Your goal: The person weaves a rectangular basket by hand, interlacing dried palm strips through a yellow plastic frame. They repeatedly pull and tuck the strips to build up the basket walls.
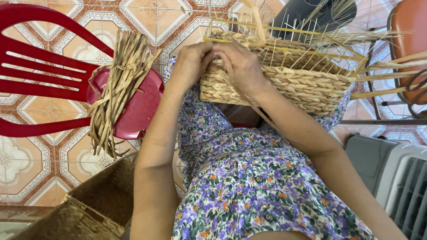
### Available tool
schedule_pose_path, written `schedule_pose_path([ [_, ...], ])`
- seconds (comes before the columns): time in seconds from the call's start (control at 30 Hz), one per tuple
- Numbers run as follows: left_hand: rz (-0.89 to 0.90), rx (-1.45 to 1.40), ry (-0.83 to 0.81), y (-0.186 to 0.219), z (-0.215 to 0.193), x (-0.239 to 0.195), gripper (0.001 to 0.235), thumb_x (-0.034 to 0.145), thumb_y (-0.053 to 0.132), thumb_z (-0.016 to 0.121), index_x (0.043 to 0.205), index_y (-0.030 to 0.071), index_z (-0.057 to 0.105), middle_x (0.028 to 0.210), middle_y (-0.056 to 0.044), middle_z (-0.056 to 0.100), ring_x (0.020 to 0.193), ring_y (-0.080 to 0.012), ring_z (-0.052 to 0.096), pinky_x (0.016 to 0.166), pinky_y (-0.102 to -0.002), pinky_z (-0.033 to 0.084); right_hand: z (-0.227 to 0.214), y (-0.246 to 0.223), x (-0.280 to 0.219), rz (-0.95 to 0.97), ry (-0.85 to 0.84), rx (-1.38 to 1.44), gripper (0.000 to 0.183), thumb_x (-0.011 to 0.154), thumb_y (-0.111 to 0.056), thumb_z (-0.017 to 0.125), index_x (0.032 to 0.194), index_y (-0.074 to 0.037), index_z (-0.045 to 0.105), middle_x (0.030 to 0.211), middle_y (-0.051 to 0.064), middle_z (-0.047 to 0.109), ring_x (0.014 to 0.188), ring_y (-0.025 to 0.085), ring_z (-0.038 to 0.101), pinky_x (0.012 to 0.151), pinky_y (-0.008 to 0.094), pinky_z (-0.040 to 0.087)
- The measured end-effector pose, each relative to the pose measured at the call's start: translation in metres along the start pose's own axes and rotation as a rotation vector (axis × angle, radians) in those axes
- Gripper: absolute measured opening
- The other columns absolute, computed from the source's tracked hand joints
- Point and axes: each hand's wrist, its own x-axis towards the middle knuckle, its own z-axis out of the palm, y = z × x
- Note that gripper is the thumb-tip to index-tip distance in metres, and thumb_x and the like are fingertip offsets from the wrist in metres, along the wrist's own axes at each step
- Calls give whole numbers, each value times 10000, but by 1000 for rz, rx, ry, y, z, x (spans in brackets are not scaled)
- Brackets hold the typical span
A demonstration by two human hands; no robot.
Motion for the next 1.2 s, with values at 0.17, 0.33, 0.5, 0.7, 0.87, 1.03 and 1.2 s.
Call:
schedule_pose_path([
  [0.17, -185, -148, -148, 0, -2, -7, 242, 928, 58, 736, 1161, 122, 733, 987, -91, 764, 751, -217, 702, 661, -346, 559, -50, -11, -1, 133, -159, -236, 308, 951, -230, 783, 1193, -61, 692, 1087, 127, 751, 854, 259, 729, 677, 386, 582],
  [0.33, -52, -416, -4, -12, 14, -13, 197, 969, 55, 722, 1147, 113, 782, 1181, -64, 749, 937, -157, 725, 799, -285, 605, -72, -9, -16, 144, -305, -486, 340, 904, -308, 772, 1143, -78, 695, 956, 100, 734, 861, 254, 714, 652, 387, 566],
  [0.5, -164, -644, 75, -35, 31, -18, 189, 1025, 36, 700, 1193, 64, 783, 1104, -84, 771, 988, -144, 724, 891, -250, 591, -76, 12, -39, 377, -579, -439, 252, 992, -378, 700, 1000, -127, 712, 906, 72, 728, 773, 221, 695, 617, 386, 555],
  [0.7, -355, -638, 64, -39, 37, -16, 178, 1026, 78, 667, 1178, 51, 757, 1005, -70, 814, 706, -44, 647, 573, -186, 489, -87, -1, -46, 366, -412, -442, 212, 1031, -299, 701, 1011, -87, 710, 970, 75, 702, 806, 209, 683, 641, 392, 546],
  [0.87, -366, -670, -120, -40, 21, -1, 129, 1056, 112, 635, 1160, 37, 627, 974, -36, 821, 601, -28, 597, 523, -191, 489, -62, -39, -53, 123, -231, -343, 323, 881, -396, 783, 1005, -101, 735, 912, 68, 676, 838, 251, 695, 741, 409, 570],
  [1.03, -314, -664, -390, -42, -5, 13, 182, 1031, 113, 679, 1199, 54, 719, 985, -24, 783, 695, -39, 693, 621, -199, 585, -65, -15, -37, 370, -516, -243, 168, 978, -278, 732, 1027, -121, 766, 938, 37, 703, 773, 215, 671, 833, 423, 548],
  [1.2, -322, -423, -319, -16, 7, 8, 91, 986, 138, 759, 1048, 76, 785, 788, -33, 770, 637, -77, 686, 560, -252, 566, -92, -12, -21, 160, -170, -336, 143, 977, -158, 744, 1099, -92, 778, 1070, 98, 687, 965, 268, 657, 855, 428, 527],
])
